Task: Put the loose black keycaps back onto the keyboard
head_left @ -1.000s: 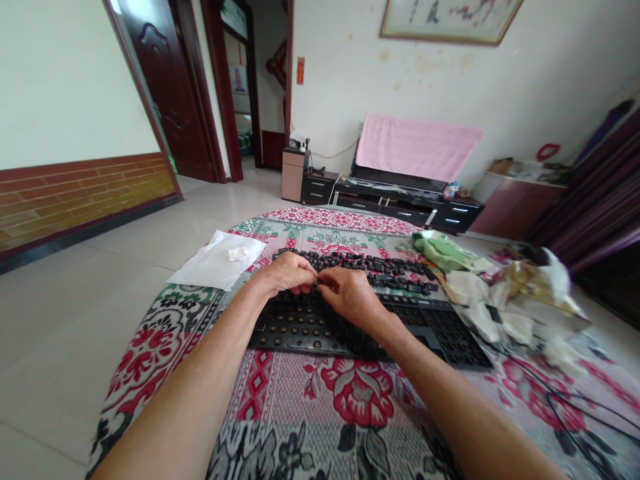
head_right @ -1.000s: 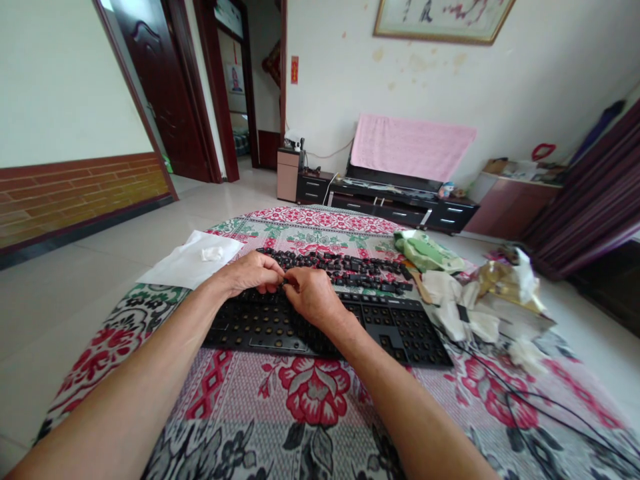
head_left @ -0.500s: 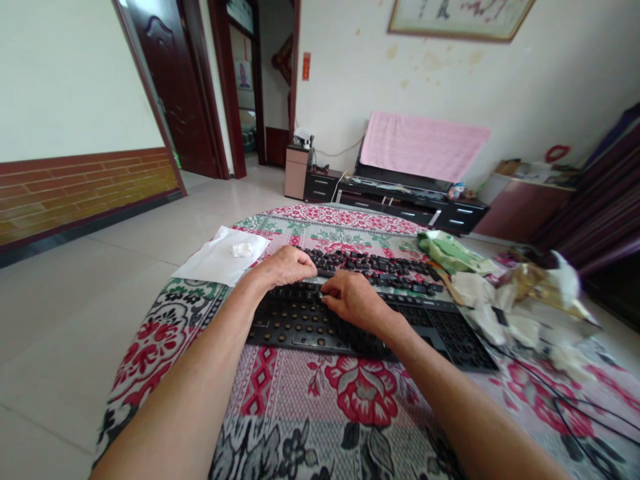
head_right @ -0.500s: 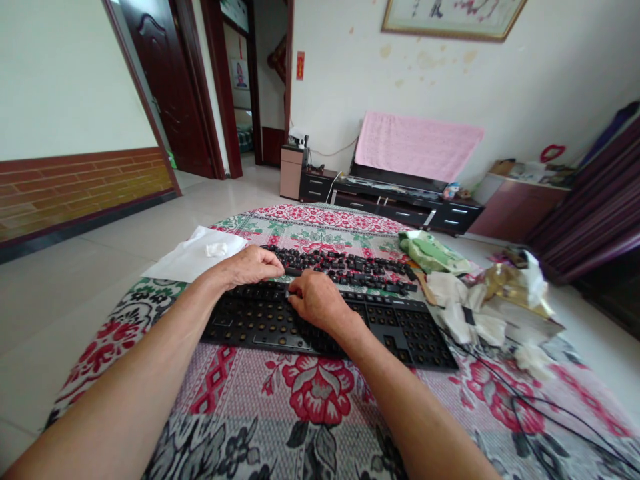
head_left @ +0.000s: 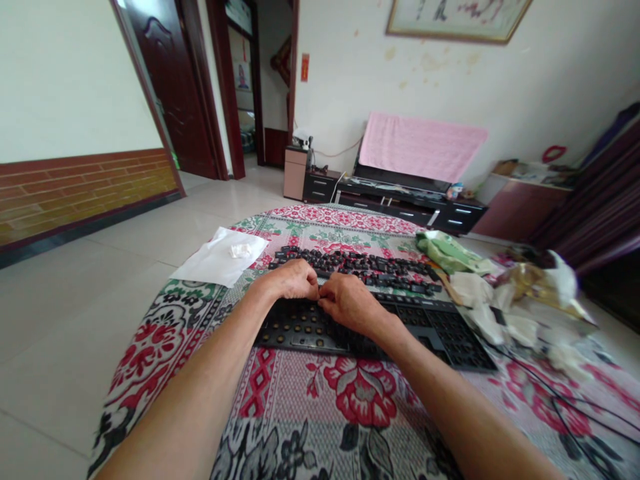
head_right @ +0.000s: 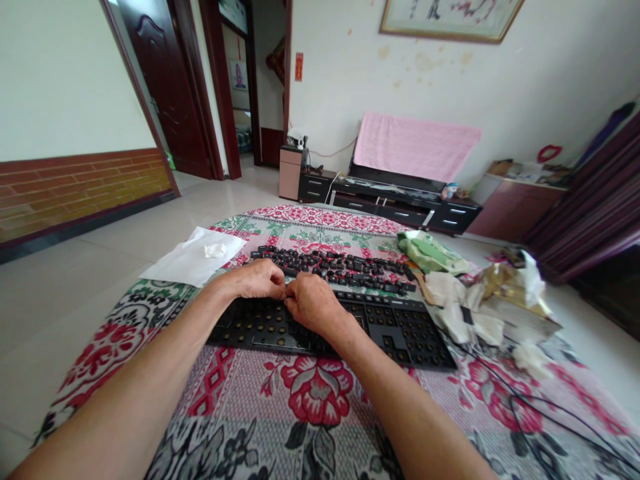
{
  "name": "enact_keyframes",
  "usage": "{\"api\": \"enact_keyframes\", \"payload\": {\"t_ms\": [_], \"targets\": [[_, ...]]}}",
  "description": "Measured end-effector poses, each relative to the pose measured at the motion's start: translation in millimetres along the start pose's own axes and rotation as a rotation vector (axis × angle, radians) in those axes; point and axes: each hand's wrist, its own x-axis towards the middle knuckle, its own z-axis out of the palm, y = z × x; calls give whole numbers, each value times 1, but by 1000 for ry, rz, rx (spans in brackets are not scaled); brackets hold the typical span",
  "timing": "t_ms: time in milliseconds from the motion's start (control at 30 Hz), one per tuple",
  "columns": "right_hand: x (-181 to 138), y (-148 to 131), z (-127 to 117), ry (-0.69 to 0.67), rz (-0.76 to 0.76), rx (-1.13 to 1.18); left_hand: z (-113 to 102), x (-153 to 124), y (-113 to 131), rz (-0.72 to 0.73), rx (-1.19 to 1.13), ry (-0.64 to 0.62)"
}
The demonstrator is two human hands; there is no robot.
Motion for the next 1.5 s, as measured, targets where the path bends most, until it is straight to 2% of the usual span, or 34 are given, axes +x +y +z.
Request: {"api": "enact_keyframes", "payload": {"t_ms": [233,300,367,467,533,633,733,933,1133,1267,1400,1500], "targets": [[-2,0,-1,-35,-54,18,5,-1,12,-39,147,25],[0,6,-4,-41,-95,56,4,-2,16,-52,167,28],[6,18,-9,17,-91,70,2,-3,17,-59,163,27],[26,45,-15,161,28,-17,-2,-2,13,-31,86,27],[45,63,-15,180,142,-95,-5,-1,8,1,15,56],[72,85,-11,55,257,-153,-9,-1,3,8,-18,141],[91,95,-3,-63,341,-187,-13,-2,2,-29,-4,187],[110,98,7,-167,440,-220,-16,-2,1,-42,-6,194],[120,102,16,-188,515,-236,-14,0,-3,-31,-26,209],[121,105,19,-168,515,-212,-12,1,-5,-10,-41,218],[117,103,12,-115,449,-161,-10,4,-9,1,-67,258],[106,94,4,7,360,-8,-8,7,-10,-33,-150,353]]}}
